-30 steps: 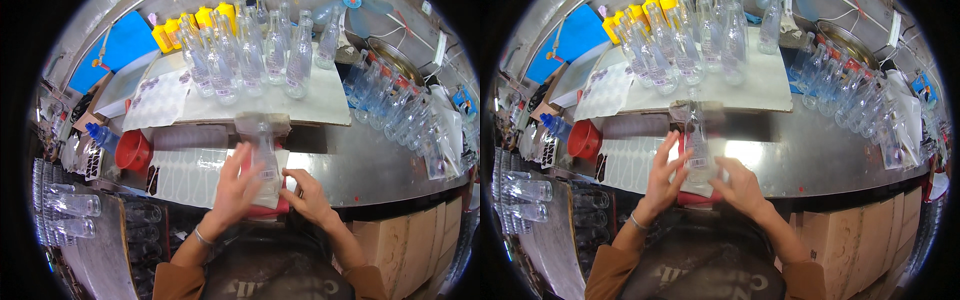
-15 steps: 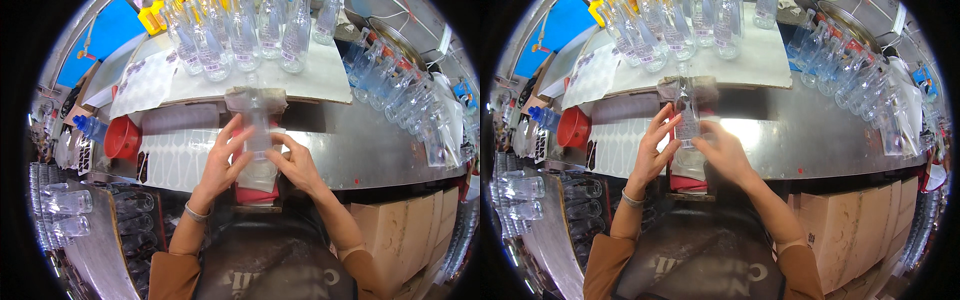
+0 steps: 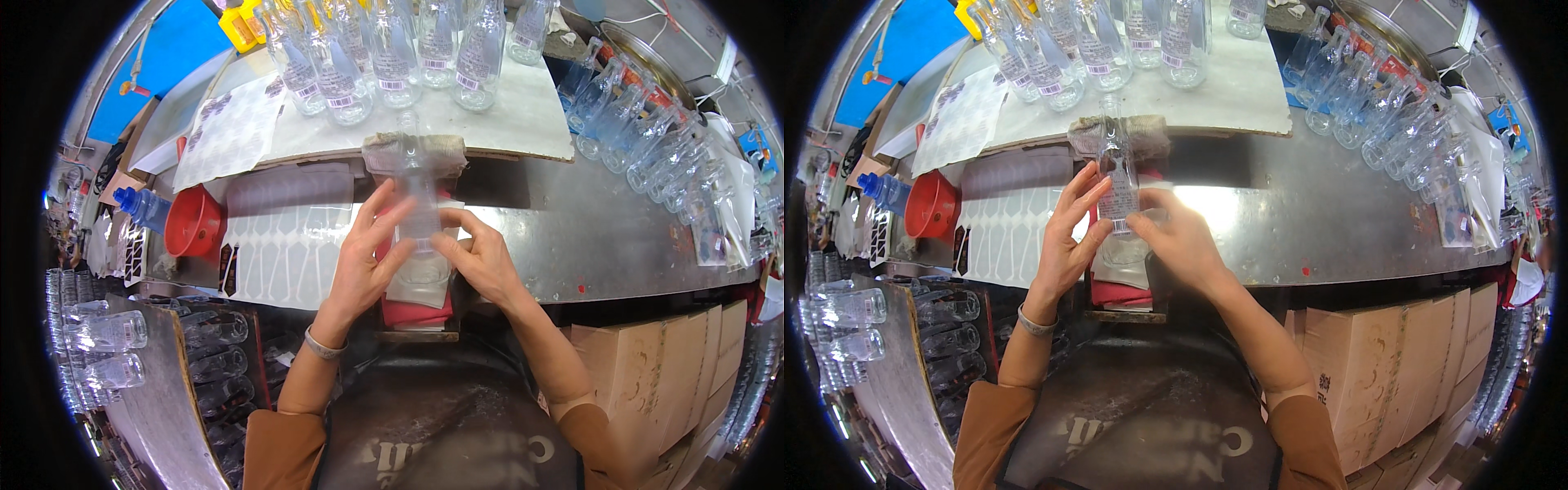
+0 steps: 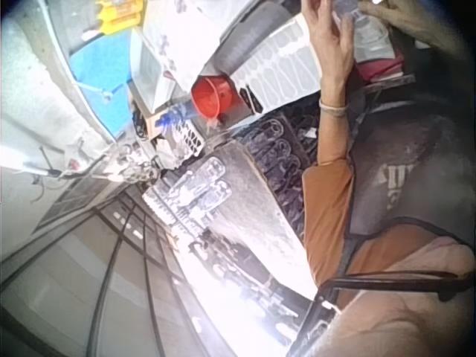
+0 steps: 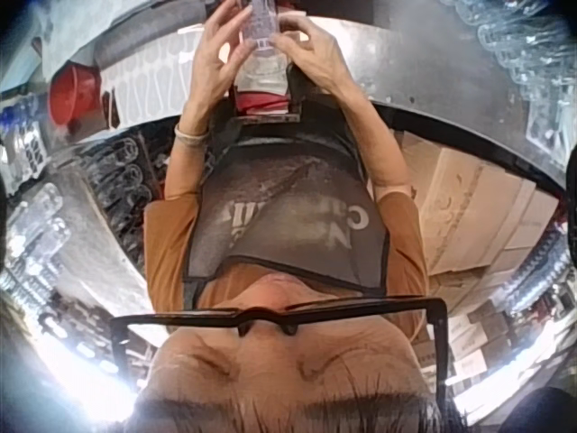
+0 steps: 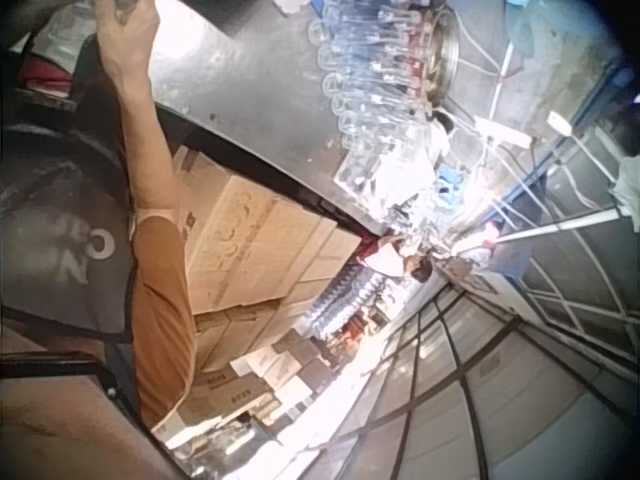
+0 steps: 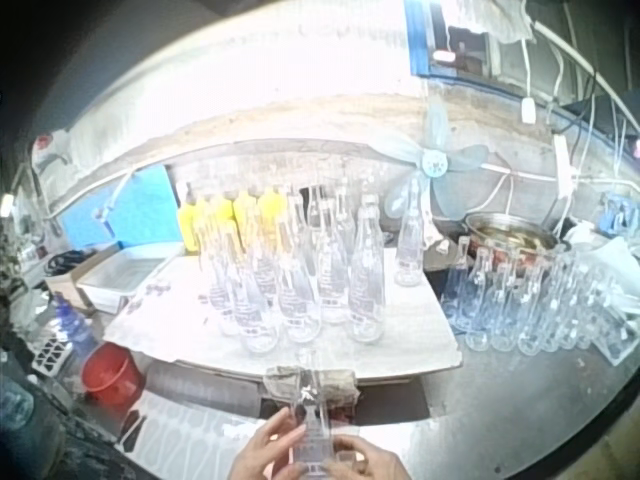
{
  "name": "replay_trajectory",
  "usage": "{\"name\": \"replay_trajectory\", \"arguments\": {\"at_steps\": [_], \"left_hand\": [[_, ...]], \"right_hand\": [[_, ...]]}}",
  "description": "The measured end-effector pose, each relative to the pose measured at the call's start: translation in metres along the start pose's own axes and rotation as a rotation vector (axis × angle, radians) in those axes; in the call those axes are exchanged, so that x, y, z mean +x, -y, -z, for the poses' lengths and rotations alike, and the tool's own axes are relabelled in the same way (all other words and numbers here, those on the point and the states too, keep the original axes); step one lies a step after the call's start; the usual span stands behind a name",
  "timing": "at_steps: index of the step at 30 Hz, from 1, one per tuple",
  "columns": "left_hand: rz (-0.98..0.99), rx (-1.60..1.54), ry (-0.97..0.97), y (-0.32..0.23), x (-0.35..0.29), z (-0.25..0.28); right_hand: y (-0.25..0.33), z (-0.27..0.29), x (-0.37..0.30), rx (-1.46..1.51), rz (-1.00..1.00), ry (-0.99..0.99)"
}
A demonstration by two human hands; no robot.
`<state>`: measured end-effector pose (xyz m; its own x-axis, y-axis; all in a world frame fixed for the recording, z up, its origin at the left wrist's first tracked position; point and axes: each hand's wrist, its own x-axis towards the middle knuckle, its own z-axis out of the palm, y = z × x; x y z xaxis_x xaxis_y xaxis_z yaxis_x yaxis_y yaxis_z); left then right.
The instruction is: The person repeatedly applies labels to clear plastic bottles using a handheld applicator. They pick up each bottle, position the label, press it onto the bottle surface, and place the labeled bottle on a nearby table. The process is repeated for multiple bottles in a continuous sequence.
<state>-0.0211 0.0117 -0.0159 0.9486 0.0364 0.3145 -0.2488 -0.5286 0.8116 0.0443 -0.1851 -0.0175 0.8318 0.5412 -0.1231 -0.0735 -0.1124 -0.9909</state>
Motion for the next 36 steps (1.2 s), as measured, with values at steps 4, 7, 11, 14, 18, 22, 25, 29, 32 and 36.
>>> {"name": "replay_trajectory", "arguments": {"at_steps": [4, 7, 11, 14, 18, 22, 25, 29, 32, 36], "left_hand": [[0.018, -0.017, 0.008, -0.002, 0.000, 0.000], [0.017, -0.057, -0.001, -0.002, -0.001, 0.000], [0.037, -0.073, -0.019, -0.003, -0.005, -0.001], [0.048, -0.062, -0.032, -0.006, -0.006, -0.004], [0.039, -0.046, -0.035, -0.007, -0.004, -0.006], [0.038, -0.037, -0.029, -0.010, -0.003, -0.005], [0.042, -0.044, -0.026, -0.010, -0.004, -0.005], [0.051, -0.052, -0.020, -0.010, -0.004, -0.006], [0.047, -0.053, -0.021, -0.009, -0.004, -0.007], [0.048, -0.039, -0.022, -0.010, -0.004, -0.007]], "right_hand": [[-0.004, 0.001, 0.001, 0.005, 0.009, 0.010], [-0.013, 0.005, 0.002, 0.051, 0.030, 0.024], [-0.018, 0.012, 0.003, 0.072, 0.009, 0.015], [-0.018, 0.015, 0.004, 0.057, -0.056, -0.001], [-0.024, 0.015, 0.009, -0.013, 0.046, 0.009], [-0.023, 0.011, 0.010, 0.022, -0.003, 0.028], [-0.017, 0.007, 0.009, 0.044, 0.019, 0.035], [-0.014, 0.006, 0.008, 0.047, 0.002, 0.040], [-0.014, 0.005, 0.008, 0.046, -0.002, 0.038], [-0.017, 0.007, 0.010, 0.023, 0.028, 0.020]]}}
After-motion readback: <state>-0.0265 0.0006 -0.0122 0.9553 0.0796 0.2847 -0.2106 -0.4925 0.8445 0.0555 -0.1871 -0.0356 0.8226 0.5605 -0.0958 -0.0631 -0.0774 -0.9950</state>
